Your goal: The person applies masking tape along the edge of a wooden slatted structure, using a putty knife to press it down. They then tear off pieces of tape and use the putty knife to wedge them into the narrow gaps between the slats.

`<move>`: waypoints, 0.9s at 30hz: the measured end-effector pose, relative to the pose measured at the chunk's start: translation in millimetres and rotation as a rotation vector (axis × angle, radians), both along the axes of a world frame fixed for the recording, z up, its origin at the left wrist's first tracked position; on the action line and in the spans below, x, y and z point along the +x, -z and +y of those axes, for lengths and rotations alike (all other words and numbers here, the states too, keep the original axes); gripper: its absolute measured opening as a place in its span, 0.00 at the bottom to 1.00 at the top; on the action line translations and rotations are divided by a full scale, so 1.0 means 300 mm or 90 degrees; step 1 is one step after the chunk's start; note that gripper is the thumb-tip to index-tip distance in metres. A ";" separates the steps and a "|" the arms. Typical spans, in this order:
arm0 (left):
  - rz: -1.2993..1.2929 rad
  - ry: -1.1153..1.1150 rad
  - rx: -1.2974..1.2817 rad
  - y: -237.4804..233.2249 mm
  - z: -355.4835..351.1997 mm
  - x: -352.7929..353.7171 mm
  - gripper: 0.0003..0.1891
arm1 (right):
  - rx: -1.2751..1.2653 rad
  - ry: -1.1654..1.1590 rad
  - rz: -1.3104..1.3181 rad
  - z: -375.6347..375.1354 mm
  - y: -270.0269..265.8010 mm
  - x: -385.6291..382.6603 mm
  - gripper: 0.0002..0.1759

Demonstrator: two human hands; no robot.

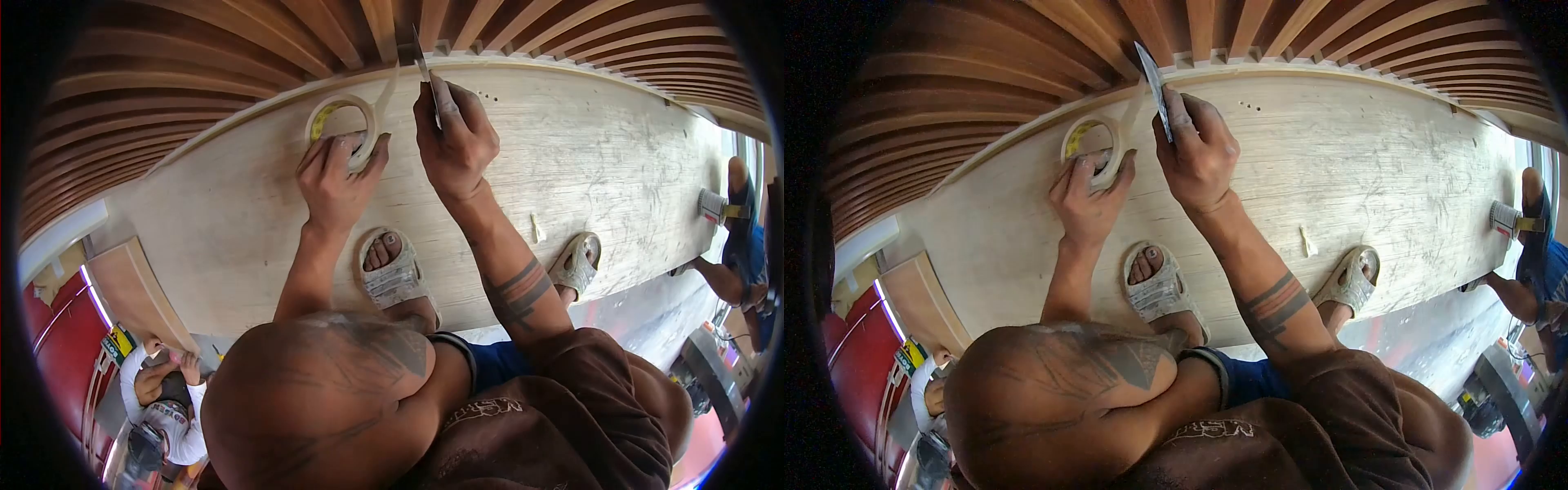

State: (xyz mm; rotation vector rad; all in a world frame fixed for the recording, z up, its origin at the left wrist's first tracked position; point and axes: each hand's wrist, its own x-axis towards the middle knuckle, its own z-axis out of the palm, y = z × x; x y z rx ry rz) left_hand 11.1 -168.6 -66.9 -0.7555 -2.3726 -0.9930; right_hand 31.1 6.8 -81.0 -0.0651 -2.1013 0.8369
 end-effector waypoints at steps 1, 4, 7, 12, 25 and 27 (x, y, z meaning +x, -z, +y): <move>0.004 0.002 0.002 0.000 0.000 -0.001 0.16 | -0.009 0.001 -0.011 -0.004 -0.004 0.003 0.26; 0.012 0.005 0.004 -0.003 0.003 -0.003 0.15 | -0.014 0.022 0.010 -0.029 -0.021 0.001 0.20; 0.009 0.006 0.010 0.016 0.000 -0.002 0.15 | -0.001 -0.029 0.006 -0.033 -0.026 0.016 0.20; -0.005 -0.002 0.018 0.021 0.002 0.000 0.15 | -0.007 -0.015 0.015 -0.020 -0.022 0.022 0.21; -0.013 0.003 0.027 0.029 0.005 -0.004 0.15 | 0.020 0.023 0.030 -0.051 0.013 -0.025 0.25; -0.015 -0.019 0.014 0.032 0.002 -0.003 0.15 | -0.020 0.045 0.047 -0.059 0.021 -0.027 0.26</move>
